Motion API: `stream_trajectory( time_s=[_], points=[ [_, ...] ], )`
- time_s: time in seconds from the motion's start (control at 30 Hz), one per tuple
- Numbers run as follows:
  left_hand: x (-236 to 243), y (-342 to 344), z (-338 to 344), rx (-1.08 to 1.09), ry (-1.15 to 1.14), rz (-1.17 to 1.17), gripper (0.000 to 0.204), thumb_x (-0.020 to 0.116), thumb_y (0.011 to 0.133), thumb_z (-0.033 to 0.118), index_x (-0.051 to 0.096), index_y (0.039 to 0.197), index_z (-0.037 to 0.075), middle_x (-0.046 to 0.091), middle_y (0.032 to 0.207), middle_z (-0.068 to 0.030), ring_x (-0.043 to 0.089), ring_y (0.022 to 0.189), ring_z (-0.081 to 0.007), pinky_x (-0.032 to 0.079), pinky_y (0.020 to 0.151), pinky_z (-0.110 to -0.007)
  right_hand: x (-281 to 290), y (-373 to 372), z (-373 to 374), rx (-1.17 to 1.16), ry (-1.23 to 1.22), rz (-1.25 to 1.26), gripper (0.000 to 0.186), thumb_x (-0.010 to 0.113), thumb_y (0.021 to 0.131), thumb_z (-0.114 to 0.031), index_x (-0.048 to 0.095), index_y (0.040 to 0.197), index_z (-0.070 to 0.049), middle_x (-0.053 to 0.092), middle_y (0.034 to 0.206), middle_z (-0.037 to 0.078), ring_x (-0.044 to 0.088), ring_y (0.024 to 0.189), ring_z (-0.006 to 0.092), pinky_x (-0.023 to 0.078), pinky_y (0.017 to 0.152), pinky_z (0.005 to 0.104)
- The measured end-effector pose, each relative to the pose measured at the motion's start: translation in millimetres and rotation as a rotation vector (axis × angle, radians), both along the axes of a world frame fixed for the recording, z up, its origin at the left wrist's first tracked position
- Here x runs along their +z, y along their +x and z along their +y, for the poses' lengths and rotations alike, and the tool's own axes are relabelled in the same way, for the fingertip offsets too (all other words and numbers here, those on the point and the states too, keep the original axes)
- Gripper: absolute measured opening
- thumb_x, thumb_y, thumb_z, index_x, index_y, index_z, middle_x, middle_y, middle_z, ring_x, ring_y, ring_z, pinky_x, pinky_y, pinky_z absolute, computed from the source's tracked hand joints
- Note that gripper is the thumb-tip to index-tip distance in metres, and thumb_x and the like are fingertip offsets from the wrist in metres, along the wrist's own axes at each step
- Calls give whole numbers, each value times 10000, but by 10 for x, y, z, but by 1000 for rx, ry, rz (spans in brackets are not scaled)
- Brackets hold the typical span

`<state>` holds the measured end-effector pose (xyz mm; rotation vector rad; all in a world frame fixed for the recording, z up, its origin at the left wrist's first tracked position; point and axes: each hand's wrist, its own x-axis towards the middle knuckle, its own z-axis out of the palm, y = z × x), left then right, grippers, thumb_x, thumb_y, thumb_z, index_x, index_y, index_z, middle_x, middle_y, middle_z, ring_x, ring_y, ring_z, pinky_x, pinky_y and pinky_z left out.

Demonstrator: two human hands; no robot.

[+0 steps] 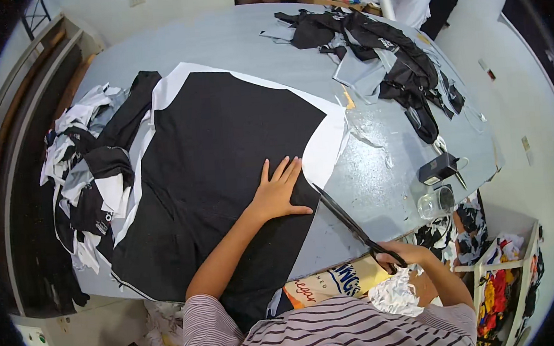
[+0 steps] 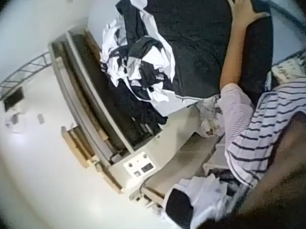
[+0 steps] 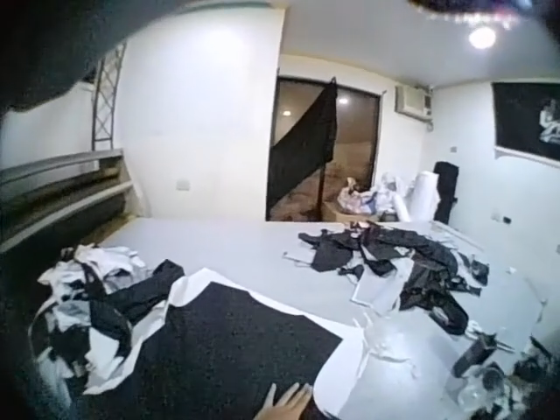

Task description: Using scissors to cut along a specific pattern on a piece of black fabric.

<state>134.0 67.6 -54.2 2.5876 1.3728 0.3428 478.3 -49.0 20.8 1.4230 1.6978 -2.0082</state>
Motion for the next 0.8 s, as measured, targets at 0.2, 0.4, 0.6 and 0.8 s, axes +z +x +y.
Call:
stream_trajectory(
  time_s=[0.2, 0.4, 0.6, 0.8],
  points=[
    [-20, -31, -7, 8, 25, -83, 1205, 557, 622, 770, 127, 1431, -13, 230, 1476, -152, 168, 1383, -279, 53, 1084, -577, 93, -115, 147, 36, 65, -143, 445, 483, 915, -473, 474, 881, -29, 536, 621, 35, 552, 555, 123, 437, 507, 269],
    [-44, -15, 1, 14, 72, -96, 1195, 542, 620, 777, 135, 1435, 4, 274, 1461, -147, 202, 1374, -280, 82, 1072, -591, 157, -215, 294, 76, 129, -219, 492, 492, 898, -504, 478, 860, -13, 548, 592, 63, 576, 537, 153, 455, 511, 280],
    [-67, -24, -5, 4, 100, -118, 1190, 540, 617, 780, 144, 1435, 12, 296, 1447, -155, 228, 1362, -289, 97, 1065, -599, 116, -207, 288, 68, 146, -197, 512, 507, 885, -521, 489, 822, -13, 532, 583, 52, 579, 537, 148, 455, 505, 274],
    [-42, -23, -7, 10, 113, -137, 1195, 543, 611, 781, 142, 1436, 16, 300, 1445, -155, 229, 1362, -290, 98, 1065, -601, 149, -232, 259, 60, 160, -256, 523, 513, 883, -520, 494, 789, -6, 522, 576, 50, 563, 522, 142, 445, 494, 278]
  ],
)
